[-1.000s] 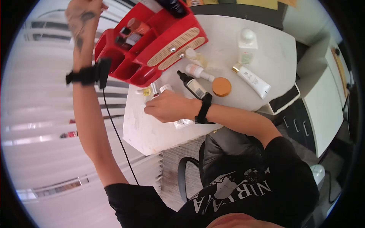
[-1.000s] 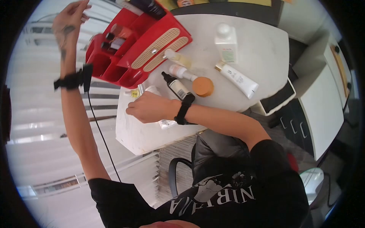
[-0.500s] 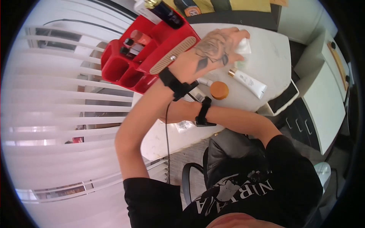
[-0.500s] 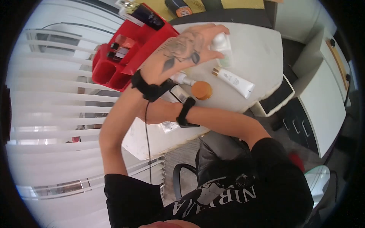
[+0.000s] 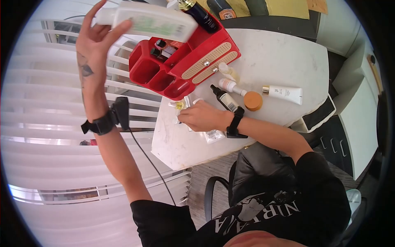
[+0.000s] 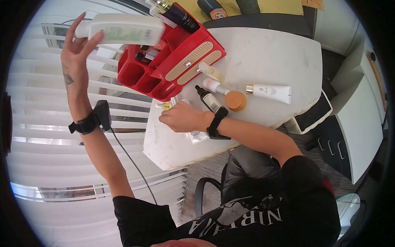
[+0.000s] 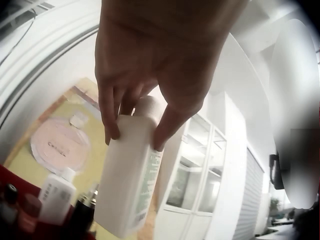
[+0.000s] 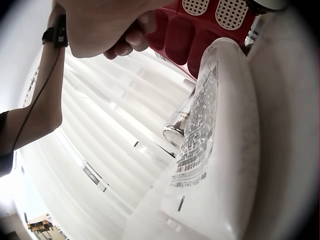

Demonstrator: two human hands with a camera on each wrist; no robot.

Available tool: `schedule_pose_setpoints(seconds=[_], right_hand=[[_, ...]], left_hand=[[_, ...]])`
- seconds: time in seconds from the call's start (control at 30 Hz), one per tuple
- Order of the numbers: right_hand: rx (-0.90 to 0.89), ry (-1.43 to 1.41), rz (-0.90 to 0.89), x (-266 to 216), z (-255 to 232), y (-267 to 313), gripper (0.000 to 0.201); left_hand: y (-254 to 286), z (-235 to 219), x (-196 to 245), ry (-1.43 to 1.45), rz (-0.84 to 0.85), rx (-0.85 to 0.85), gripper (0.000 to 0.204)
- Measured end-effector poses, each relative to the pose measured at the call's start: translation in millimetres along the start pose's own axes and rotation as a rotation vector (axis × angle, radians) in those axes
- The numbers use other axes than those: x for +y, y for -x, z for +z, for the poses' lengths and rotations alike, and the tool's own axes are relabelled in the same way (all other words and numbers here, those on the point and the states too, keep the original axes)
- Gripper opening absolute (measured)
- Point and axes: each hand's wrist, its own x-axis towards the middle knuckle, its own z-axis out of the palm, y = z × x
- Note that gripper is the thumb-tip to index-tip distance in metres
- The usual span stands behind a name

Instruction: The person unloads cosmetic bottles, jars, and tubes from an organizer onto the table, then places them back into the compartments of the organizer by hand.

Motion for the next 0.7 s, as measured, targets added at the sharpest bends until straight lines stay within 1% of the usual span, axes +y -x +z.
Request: schedule_pose_setpoints(seconds=[0.07,0.1,0.17,0.2,0.27,0.3,0.33,0.4,0.43,0.53,0.6,0.67,0.7], right_hand=[[-0.013,-0.002,-0.001,0,0,1,0.009],[-0.03,-0.004,0.004,0,0,0,0.009],[-0.035,0.002,0.004,0,0,-1,0.009],[-0.038,0.009,0.009,0,-1,0,0.009],[-0.026,-0.01,0.005,0,-1,0,0.009],[-0.011,-0.029,-0.001,0,-1,1,0.009],[-0.004,-0.022,0.006,1,-3,0,0.009],[-0.064,0.036,0.017,1,-4,2,0.004],[-0.063,0.04,0.027,1,-4,2,0.004],[-0.045,0.022,0.014,2,-1,1,0.007],[-0.083,-0.017,0.011,1,0,1,0.005],[-0.086,-0.011,0.013,0,-3,0,0.004],[-0.091,-0.002,0.012,-1,-3,0,0.004]], left_hand=[[-10,-18,-31,-0.037,-0.059,0.133,0.074],[-17,-19,-46,-0.04,-0.058,0.136,0.074],[-31,-14,-78,-0.126,-0.046,0.207,0.083],[-36,-8,-91,-0.125,-0.045,0.214,0.083],[-46,8,-114,0.062,-0.122,0.245,0.089],[-49,18,-125,0.092,-0.143,0.258,0.089],[-53,27,-132,0.098,-0.136,0.25,0.089],[-60,44,-147,0.151,-0.212,0.154,0.088],[-62,53,-150,0.106,-0.214,0.15,0.087],[-66,71,-162,0.109,-0.197,0.093,0.084],[-66,82,-173,0.108,-0.192,0.055,0.082],[-64,90,-173,0.195,-0.206,-0.03,0.081],[-60,88,-173,0.2,-0.26,-0.032,0.082]])
